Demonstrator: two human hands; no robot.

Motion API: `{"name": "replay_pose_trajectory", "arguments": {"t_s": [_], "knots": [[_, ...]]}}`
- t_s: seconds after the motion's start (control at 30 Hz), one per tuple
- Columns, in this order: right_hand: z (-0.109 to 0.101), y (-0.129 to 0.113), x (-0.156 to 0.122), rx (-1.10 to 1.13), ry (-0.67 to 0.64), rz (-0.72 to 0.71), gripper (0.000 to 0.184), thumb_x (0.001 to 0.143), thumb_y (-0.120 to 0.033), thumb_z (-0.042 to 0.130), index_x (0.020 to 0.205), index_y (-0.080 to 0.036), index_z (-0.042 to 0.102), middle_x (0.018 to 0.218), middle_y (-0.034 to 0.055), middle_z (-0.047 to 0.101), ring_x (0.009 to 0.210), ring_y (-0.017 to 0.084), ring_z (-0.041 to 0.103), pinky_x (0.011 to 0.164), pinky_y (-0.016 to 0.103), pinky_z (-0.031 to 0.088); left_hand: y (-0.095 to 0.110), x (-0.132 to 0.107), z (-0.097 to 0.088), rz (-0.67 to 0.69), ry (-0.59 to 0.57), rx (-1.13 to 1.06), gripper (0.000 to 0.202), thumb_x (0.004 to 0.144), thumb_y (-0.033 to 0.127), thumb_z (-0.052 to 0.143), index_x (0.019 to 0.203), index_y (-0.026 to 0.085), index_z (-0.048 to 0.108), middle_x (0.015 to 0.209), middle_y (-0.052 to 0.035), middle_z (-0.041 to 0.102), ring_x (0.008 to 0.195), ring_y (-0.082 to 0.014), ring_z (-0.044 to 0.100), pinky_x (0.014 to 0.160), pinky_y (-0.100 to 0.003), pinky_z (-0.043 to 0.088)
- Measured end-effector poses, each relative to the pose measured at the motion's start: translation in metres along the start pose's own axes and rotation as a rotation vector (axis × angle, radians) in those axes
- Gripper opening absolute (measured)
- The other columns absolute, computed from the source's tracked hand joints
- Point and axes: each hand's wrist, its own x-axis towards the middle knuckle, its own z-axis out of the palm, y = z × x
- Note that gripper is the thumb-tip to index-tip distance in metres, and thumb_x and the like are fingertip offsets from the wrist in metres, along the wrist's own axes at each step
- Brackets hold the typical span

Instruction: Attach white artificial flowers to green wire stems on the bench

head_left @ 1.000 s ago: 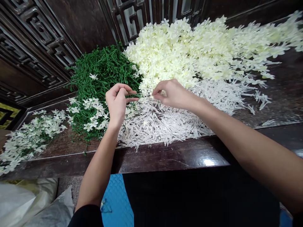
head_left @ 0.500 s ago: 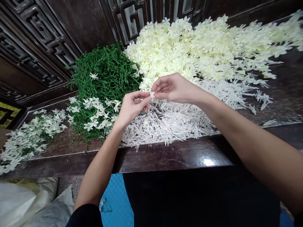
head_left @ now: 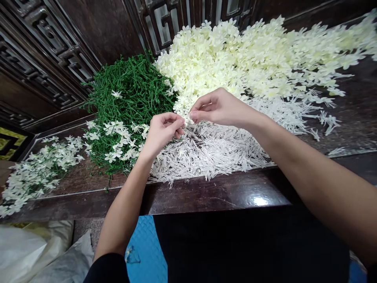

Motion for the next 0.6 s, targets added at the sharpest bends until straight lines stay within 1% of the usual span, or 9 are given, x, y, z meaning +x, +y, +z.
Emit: {"name": "replay_pose_trajectory", "arguments": {"t_s": [0.03,0.1,0.17,0.2,0.27,0.37,0.47,0.53,0.6], "knots": [[-0.001,0.001,0.001,-0.002,0.02,0.003,0.032,0.078,-0.049,0.081,0.08,-0.018,0.074,0.085,0.0108,0.075,0.082,0.026,0.071,0.089,0.051,0.06,0.001,0.0,-0.001,-0.007,0.014,0.006,0.011,0.084,0.016,0.069,0.072,0.016,0.07,0.058,-0.0017,0.065,0.049,-0.0083,0.06,0.048,-0.021,0.051],[-0.003,0.003,0.002,-0.03,0.066,0.019,0.032,0.078,-0.05,0.081,0.081,-0.019,0.074,0.086,0.0118,0.075,0.083,0.028,0.071,0.086,0.052,0.059,0.003,-0.001,-0.001,-0.012,0.063,0.02,0.004,0.08,0.014,0.072,0.078,0.016,0.069,0.068,-0.0024,0.067,0.051,-0.0086,0.062,0.046,-0.02,0.051],[-0.003,0.004,0.003,-0.074,0.102,0.04,0.032,0.077,-0.05,0.081,0.08,-0.019,0.073,0.087,0.0127,0.074,0.086,0.03,0.07,0.084,0.052,0.058,0.004,-0.001,0.0,-0.002,0.111,0.032,0.013,0.077,0.012,0.074,0.086,0.017,0.066,0.08,-0.0026,0.069,0.052,-0.0081,0.064,0.045,-0.02,0.051],[-0.002,0.003,0.003,-0.089,0.108,0.045,0.031,0.077,-0.05,0.081,0.079,-0.019,0.073,0.088,0.0129,0.074,0.087,0.03,0.069,0.083,0.052,0.058,0.005,-0.002,0.001,0.005,0.117,0.034,0.016,0.077,0.012,0.074,0.088,0.018,0.065,0.084,-0.0026,0.069,0.053,-0.0078,0.064,0.046,-0.02,0.051],[0.0,0.002,0.003,-0.091,0.099,0.041,0.031,0.077,-0.049,0.081,0.078,-0.019,0.073,0.087,0.0128,0.073,0.088,0.03,0.068,0.082,0.05,0.057,0.006,-0.003,0.003,0.027,0.091,0.025,0.012,0.079,0.015,0.073,0.088,0.018,0.066,0.082,-0.0023,0.069,0.054,-0.0074,0.063,0.047,-0.019,0.051],[0.003,-0.001,0.001,-0.058,0.033,0.014,0.029,0.081,-0.047,0.078,0.083,-0.018,0.075,0.085,0.0113,0.072,0.084,0.027,0.065,0.078,0.047,0.054,0.005,-0.004,0.004,0.08,0.041,-0.001,0.006,0.081,0.019,0.075,0.085,0.018,0.071,0.075,-0.0017,0.07,0.056,-0.0082,0.063,0.048,-0.019,0.052],[0.001,-0.005,-0.002,-0.055,-0.049,0.01,0.032,0.085,-0.05,0.074,0.09,-0.019,0.078,0.08,0.0087,0.071,0.078,0.024,0.063,0.073,0.043,0.052,0.003,-0.003,0.003,0.118,0.045,-0.005,0.002,0.081,0.019,0.076,0.081,0.018,0.074,0.069,-0.0014,0.07,0.055,-0.0087,0.063,0.048,-0.019,0.051],[-0.004,-0.003,-0.002,-0.101,-0.102,0.012,0.035,0.085,-0.055,0.074,0.09,-0.021,0.079,0.08,0.0077,0.071,0.075,0.023,0.063,0.071,0.043,0.051,0.002,-0.002,0.002,0.12,0.061,-0.004,0.002,0.082,0.018,0.075,0.08,0.017,0.075,0.068,-0.0016,0.07,0.055,-0.0083,0.062,0.048,-0.019,0.051],[-0.009,0.003,0.0,-0.205,-0.185,0.031,0.034,0.081,-0.055,0.078,0.085,-0.022,0.079,0.081,0.0073,0.072,0.072,0.022,0.064,0.068,0.042,0.051,0.001,-0.001,-0.001,0.109,0.072,-0.018,0.003,0.083,0.017,0.074,0.08,0.016,0.075,0.068,-0.0016,0.07,0.054,-0.0076,0.062,0.049,-0.019,0.051]]}}
